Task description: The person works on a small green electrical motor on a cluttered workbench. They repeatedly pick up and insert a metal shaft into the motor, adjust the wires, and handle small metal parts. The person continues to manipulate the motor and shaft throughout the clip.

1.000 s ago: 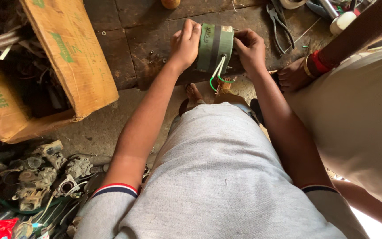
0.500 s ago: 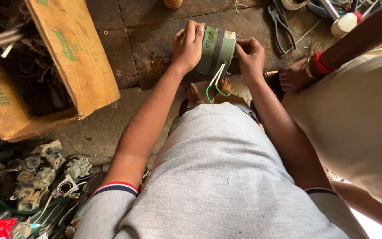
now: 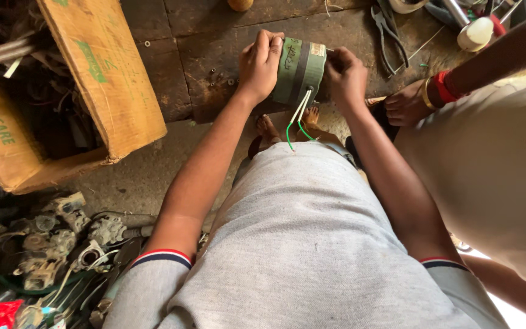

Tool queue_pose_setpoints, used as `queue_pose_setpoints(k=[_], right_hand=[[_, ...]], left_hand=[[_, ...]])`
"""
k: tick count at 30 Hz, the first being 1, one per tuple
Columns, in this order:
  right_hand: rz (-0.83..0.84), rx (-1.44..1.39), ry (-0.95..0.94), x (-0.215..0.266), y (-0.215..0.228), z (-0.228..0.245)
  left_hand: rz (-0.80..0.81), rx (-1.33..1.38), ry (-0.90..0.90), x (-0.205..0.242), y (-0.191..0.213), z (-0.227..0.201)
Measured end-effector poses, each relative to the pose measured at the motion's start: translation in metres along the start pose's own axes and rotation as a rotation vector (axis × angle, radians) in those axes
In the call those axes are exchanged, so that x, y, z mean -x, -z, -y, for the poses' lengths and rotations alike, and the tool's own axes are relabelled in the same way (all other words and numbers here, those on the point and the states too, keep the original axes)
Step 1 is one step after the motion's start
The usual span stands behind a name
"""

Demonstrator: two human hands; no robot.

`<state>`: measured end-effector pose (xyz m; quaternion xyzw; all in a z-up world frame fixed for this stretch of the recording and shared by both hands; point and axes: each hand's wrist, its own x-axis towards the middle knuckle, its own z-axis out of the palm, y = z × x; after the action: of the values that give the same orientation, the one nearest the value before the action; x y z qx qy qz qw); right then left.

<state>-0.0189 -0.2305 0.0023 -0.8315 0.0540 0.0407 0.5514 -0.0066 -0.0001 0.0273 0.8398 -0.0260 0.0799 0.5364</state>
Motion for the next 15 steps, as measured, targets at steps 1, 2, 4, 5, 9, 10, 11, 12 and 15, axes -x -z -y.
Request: queue_pose_setpoints(k=[1, 2, 4, 5, 9, 10, 11, 12, 15], right_hand=[[-0.001, -0.025, -0.021, -0.001, -0.002, -0.001], [-0.002, -0.053, -0.043, -0.002, -0.003, -0.001], [0.110, -0.266, -0.182, -0.006, 0.000, 0.002], [0.167, -0.372, -0.252, -0.008, 0.003, 0.006], [0.075, -0.089, -0.171, -0.009, 0.034, 0.034], [-0.043, -0.010, -0.053, -0.010, 0.039, 0.045], [-0.117, -0.066, 0.133, -0.012, 0.040, 0.057], [-0.191, -0.125, 0.317, -0.013, 0.042, 0.070], [0.009, 0.172, 0.491, -0.019, 0.033, 0.108]], left_hand=[[0.007, 0.004, 0.029, -0.001, 0.001, -0.002], [0.016, 0.045, 0.059, -0.001, 0.002, -0.003], [0.033, 0.125, 0.116, -0.001, 0.006, -0.005], [0.068, 0.149, 0.119, -0.001, 0.009, -0.006], [0.200, 0.253, 0.170, -0.002, 0.013, -0.002], [0.229, 0.276, 0.192, -0.003, 0.015, 0.001], [0.238, 0.312, 0.181, -0.004, 0.016, 0.005], [0.253, 0.347, 0.170, -0.004, 0.015, 0.009], [0.309, 0.503, 0.156, -0.007, 0.014, 0.021]])
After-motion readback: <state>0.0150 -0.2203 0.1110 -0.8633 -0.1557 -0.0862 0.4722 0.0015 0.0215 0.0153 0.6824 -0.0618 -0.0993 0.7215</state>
